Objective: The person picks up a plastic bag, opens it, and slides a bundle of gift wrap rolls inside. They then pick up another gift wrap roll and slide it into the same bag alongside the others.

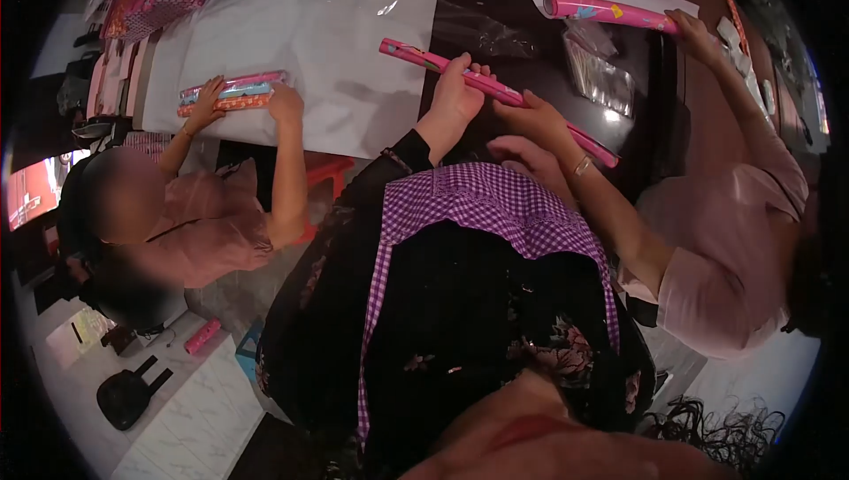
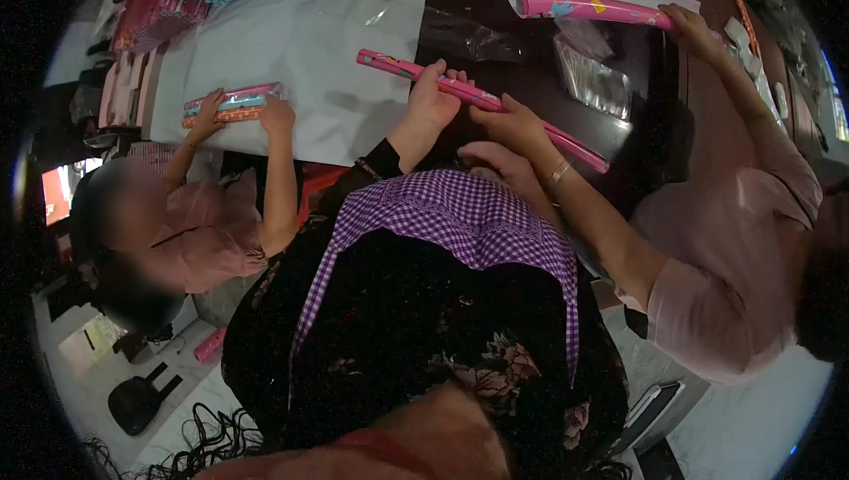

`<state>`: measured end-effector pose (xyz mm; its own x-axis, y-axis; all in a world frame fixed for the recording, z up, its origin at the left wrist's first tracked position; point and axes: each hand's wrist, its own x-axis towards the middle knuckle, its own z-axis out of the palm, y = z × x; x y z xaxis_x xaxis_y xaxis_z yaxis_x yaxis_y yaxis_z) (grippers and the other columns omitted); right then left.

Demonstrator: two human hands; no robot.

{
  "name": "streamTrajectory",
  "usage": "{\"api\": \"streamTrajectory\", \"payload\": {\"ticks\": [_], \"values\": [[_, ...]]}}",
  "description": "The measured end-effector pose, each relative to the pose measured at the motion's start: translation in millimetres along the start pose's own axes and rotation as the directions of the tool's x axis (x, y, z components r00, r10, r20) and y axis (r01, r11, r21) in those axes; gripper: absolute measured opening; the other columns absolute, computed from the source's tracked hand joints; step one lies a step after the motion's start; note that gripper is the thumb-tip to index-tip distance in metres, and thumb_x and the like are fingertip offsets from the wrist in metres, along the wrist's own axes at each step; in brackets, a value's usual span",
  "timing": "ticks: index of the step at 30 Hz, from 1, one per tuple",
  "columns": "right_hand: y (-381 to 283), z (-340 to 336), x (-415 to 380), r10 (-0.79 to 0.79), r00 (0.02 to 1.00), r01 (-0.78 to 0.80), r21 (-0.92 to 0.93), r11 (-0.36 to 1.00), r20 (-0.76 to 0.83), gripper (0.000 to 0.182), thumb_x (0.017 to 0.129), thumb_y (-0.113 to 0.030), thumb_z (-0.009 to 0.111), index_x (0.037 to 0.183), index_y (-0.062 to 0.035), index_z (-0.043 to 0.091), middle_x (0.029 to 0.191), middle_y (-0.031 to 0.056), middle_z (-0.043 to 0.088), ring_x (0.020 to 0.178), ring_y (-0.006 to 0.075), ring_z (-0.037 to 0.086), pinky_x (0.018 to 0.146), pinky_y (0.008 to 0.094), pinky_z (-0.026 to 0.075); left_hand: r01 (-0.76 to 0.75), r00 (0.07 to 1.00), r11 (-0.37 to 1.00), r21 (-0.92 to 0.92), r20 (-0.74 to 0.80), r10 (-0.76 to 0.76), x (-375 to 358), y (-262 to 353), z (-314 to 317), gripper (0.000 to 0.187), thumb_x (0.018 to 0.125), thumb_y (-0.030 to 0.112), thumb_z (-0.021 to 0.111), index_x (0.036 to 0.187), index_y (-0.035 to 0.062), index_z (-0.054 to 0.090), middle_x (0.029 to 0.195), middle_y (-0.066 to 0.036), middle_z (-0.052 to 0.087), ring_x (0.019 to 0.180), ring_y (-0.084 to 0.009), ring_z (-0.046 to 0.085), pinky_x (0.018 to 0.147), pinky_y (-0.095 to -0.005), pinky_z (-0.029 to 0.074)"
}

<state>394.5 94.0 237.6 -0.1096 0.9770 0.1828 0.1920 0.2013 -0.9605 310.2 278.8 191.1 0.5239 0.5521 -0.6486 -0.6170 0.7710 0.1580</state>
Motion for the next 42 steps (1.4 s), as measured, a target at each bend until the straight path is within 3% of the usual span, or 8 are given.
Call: {"api": "streamTrajectory", "payload": {"ticks": [2, 6, 12, 21, 29, 35, 37, 42], "values": [[-13, -18, 16, -0.211, 0.973, 0.164, -0.363, 0.917, -0.094, 0.046, 0.083, 0.001, 0.066, 0.128, -0.0014, 0.054, 0.119, 0.0124, 0.061, 0.110, 0.0198, 0.059, 0.090, 0.0294, 0.047, -0.025, 0.999, 0.999, 0.025, -0.027, 0.026, 1, 0, -5, 0.013, 0.090, 0.010, 0.062, 0.094, 0.0087, 0.050, 0.084, -0.008, 0.051, 0.084, -0.0262, 0.052, 0.093, -0.0488, 0.044], [14, 5, 26, -0.038, 0.958, -0.159, -0.640, 0.752, -0.283, 0.061, 0.078, -0.008, 0.066, 0.136, -0.0037, 0.045, 0.135, 0.0188, 0.049, 0.121, 0.0351, 0.050, 0.107, 0.0466, 0.036, -0.040, 0.999, 0.997, 0.066, -0.024, 0.042, 5, -2, -12, 0.014, 0.090, 0.010, 0.062, 0.095, 0.0073, 0.050, 0.085, -0.008, 0.052, 0.083, -0.0260, 0.052, 0.089, -0.0460, 0.047], [21, 5, 43, -0.029, 0.965, -0.236, -0.914, 0.330, -0.260, 0.060, 0.082, -0.016, 0.065, 0.136, 0.0002, 0.042, 0.130, 0.0175, 0.051, 0.113, 0.0327, 0.053, 0.101, 0.0420, 0.039, -0.022, 1.000, 0.995, 0.097, -0.008, 0.023, -2, -10, -3, 0.013, 0.087, 0.006, 0.063, 0.090, 0.0040, 0.051, 0.082, -0.008, 0.053, 0.077, -0.0218, 0.055, 0.078, -0.0380, 0.052], [59, 7, 41, 0.043, 0.923, -0.346, -0.777, 0.526, -0.382, 0.058, 0.086, -0.016, 0.063, 0.139, -0.0075, 0.041, 0.102, 0.0167, 0.059, 0.088, 0.0358, 0.062, 0.072, 0.0453, 0.053, 0.025, 0.995, 0.993, 0.114, 0.098, -0.037, -6, -8, -6, 0.015, 0.090, 0.011, 0.063, 0.094, 0.0028, 0.052, 0.084, -0.012, 0.056, 0.080, -0.0266, 0.057, 0.080, -0.0423, 0.051], [55, -2, 16, 0.254, 0.917, -0.397, -0.647, 0.651, -0.307, 0.054, 0.089, -0.017, 0.059, 0.139, -0.0124, 0.040, 0.104, 0.0188, 0.057, 0.092, 0.0396, 0.060, 0.078, 0.0460, 0.052, -0.229, 0.949, 0.945, 0.233, 0.269, 0.164, 9, 44, -23, 0.016, 0.089, 0.011, 0.061, 0.100, 0.0042, 0.051, 0.088, -0.016, 0.059, 0.084, -0.0306, 0.061, 0.081, -0.0485, 0.052], [68, -14, 19, 0.388, 0.903, -0.408, -0.650, 0.641, -0.184, 0.050, 0.089, -0.016, 0.059, 0.136, -0.0129, 0.043, 0.107, 0.0170, 0.056, 0.096, 0.0402, 0.059, 0.080, 0.0470, 0.051, -0.491, 0.865, 0.671, 0.556, 0.218, 0.452, 25, 68, -66, 0.018, 0.089, 0.010, 0.060, 0.103, -0.0008, 0.057, 0.095, -0.012, 0.061, 0.092, -0.0253, 0.061, 0.087, -0.0376, 0.049], [76, -17, 18, 0.417, 0.893, -0.418, -0.661, 0.623, -0.170, 0.049, 0.088, -0.016, 0.059, 0.135, -0.0131, 0.045, 0.110, 0.0153, 0.055, 0.098, 0.0397, 0.058, 0.082, 0.0471, 0.050, -0.487, 0.840, 0.202, 0.850, 0.392, 0.376, 26, 75, -82, 0.026, 0.092, 0.010, 0.058, 0.115, -0.0015, 0.055, 0.097, -0.009, 0.060, 0.089, -0.0193, 0.061, 0.080, -0.0290, 0.048], [115, -28, 20, 0.232, 0.959, -0.268, -0.775, 0.573, -0.161, 0.044, 0.086, -0.011, 0.061, 0.128, -0.0103, 0.050, 0.103, 0.0146, 0.056, 0.097, 0.0337, 0.054, 0.086, 0.0428, 0.046, -0.646, 0.682, -0.149, 0.749, 0.653, 0.329, 36, 78, -98, 0.022, 0.093, 0.013, 0.057, 0.111, 0.0005, 0.060, 0.102, -0.010, 0.064, 0.095, -0.0220, 0.060, 0.084, -0.0318, 0.048]]}}
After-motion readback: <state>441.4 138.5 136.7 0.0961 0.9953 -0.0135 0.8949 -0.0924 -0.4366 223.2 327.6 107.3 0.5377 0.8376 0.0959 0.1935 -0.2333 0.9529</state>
